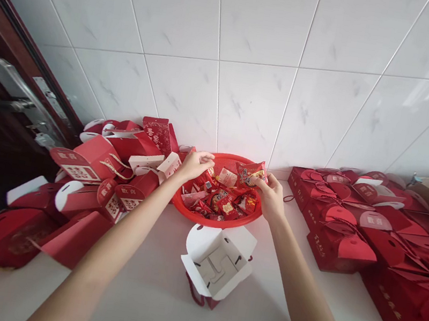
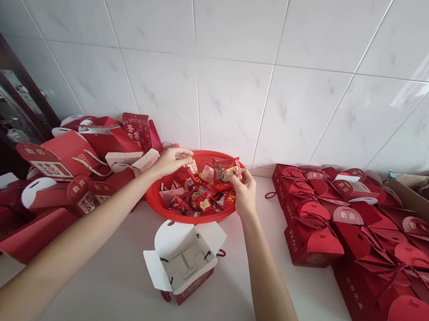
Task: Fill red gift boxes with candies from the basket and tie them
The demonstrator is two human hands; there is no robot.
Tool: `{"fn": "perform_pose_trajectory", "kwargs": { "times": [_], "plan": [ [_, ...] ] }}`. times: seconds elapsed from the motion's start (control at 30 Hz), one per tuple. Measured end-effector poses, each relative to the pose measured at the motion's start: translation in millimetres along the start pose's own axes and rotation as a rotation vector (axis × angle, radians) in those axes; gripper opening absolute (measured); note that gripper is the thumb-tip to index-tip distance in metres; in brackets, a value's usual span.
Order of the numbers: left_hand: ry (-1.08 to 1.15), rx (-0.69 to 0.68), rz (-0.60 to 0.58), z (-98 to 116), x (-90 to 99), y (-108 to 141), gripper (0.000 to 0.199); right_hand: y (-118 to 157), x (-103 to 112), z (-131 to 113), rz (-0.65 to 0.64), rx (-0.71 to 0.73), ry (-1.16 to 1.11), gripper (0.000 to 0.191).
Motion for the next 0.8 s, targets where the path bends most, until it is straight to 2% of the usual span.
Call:
{"fn": "perform_pose_trajectory", "kwargs": {
  "times": [0.07,0.13,0.3,0.4,0.5,0.63,0.8],
  "plan": [
    [-0.086,0.011,-0.018,-12.1,6.3,-10.0,0.018,0.5,-0.8,0.1,-0.005,0.008,0.004,0.027],
    [-0.13,0.018,-0.064,-21.7,5.4,-18.2,0.016,1.3,-2.0,-0.1,-0.013,0.024,-0.002,0.027],
    [-0.226,0.061,-0.22,-41.2,-16.3,-29.1,0.024,0.7,-3.0,0.4,0.006,0.04,0.004,0.029],
    [-0.236,0.087,-0.271,-48.4,-24.4,-29.4,0.026,-0.4,-2.3,1.1,0.031,0.023,0.007,0.028],
    [-0.209,0.07,-0.238,-48.3,-21.8,-28.7,0.02,-0.8,-1.7,1.0,0.057,0.005,-0.007,0.026],
    [-0.159,0.027,-0.138,-42.5,-14.5,-28.1,0.006,-0.2,-2.1,-0.2,0.072,-0.003,-0.003,0.027],
    [-0.128,-0.026,-0.035,-37.7,-12.1,-27.3,0.011,-0.5,-2.3,-0.4,0.093,-0.006,0.003,0.028]
  ]
}}
Point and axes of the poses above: each hand's wrist, its own y-axis away from the middle knuckle, its own x-axis out of the back of the hand, z = x × y, the point moved 2 cm from there along -y, towards the middle knuckle, and after that the axes turned 2 degrees about -x, right-handed, at the moved point
